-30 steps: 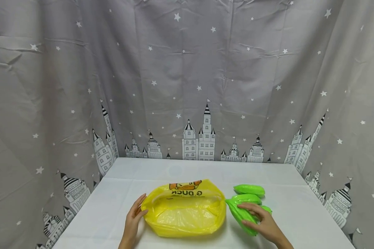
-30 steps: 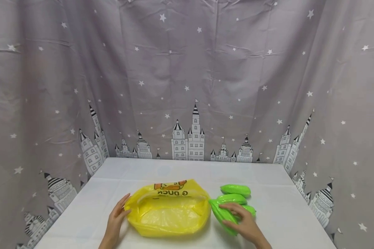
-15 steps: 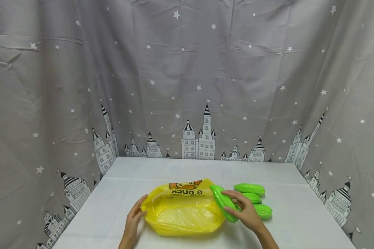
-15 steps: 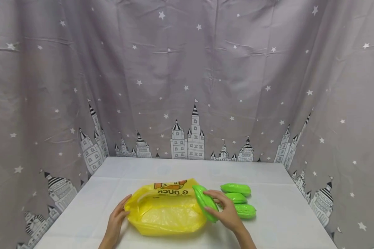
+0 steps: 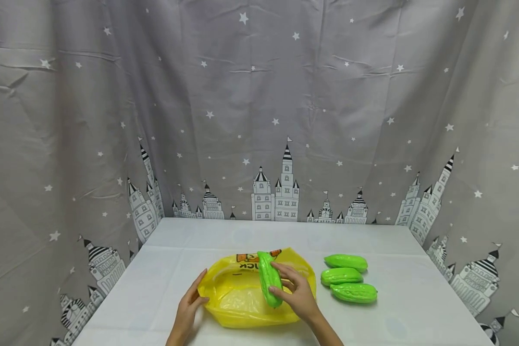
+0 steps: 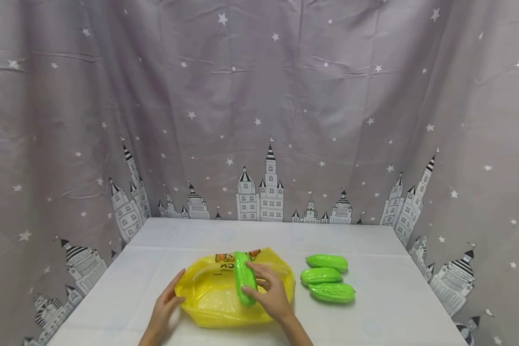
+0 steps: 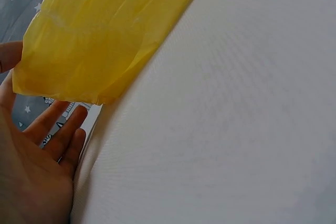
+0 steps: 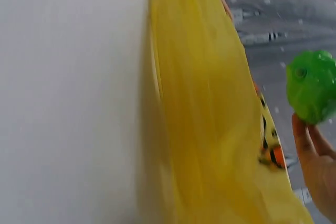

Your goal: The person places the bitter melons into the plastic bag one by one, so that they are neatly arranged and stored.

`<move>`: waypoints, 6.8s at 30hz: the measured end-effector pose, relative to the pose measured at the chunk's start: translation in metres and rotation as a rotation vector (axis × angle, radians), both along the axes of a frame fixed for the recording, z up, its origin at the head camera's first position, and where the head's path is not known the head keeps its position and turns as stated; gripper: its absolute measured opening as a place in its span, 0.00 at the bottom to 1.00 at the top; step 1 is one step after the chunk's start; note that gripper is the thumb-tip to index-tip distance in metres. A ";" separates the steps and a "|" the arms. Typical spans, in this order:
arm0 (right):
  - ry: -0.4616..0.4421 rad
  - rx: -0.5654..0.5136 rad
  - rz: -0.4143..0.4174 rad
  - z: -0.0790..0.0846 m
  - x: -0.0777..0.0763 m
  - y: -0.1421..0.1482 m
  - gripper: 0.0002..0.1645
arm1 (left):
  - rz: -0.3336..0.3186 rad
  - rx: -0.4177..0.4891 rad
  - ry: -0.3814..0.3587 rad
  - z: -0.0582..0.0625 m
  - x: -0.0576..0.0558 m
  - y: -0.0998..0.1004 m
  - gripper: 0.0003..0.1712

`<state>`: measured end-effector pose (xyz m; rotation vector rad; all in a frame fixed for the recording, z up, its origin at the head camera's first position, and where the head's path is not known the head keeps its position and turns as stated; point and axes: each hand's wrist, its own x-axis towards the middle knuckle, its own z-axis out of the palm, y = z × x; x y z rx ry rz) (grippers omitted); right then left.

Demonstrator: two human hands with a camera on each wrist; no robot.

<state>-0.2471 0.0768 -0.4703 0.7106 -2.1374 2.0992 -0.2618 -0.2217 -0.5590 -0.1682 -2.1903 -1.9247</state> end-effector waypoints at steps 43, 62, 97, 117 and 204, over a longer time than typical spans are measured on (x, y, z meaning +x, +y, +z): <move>-0.227 -0.008 -0.148 -0.068 -0.034 -0.101 0.34 | 0.026 -0.109 -0.053 0.004 0.005 0.006 0.38; -0.218 0.036 -0.115 -0.078 -0.038 -0.116 0.31 | 0.033 -0.135 -0.047 0.010 0.005 0.009 0.39; -0.144 0.104 -0.170 -0.088 -0.048 -0.127 0.31 | 0.019 -0.139 0.002 0.010 -0.001 0.008 0.40; -0.156 0.122 -0.135 -0.083 -0.046 -0.123 0.31 | 0.049 -0.151 0.014 -0.012 -0.012 0.002 0.41; 0.048 0.691 0.242 -0.045 -0.052 0.231 0.30 | 0.030 -0.088 0.015 -0.013 -0.011 0.004 0.40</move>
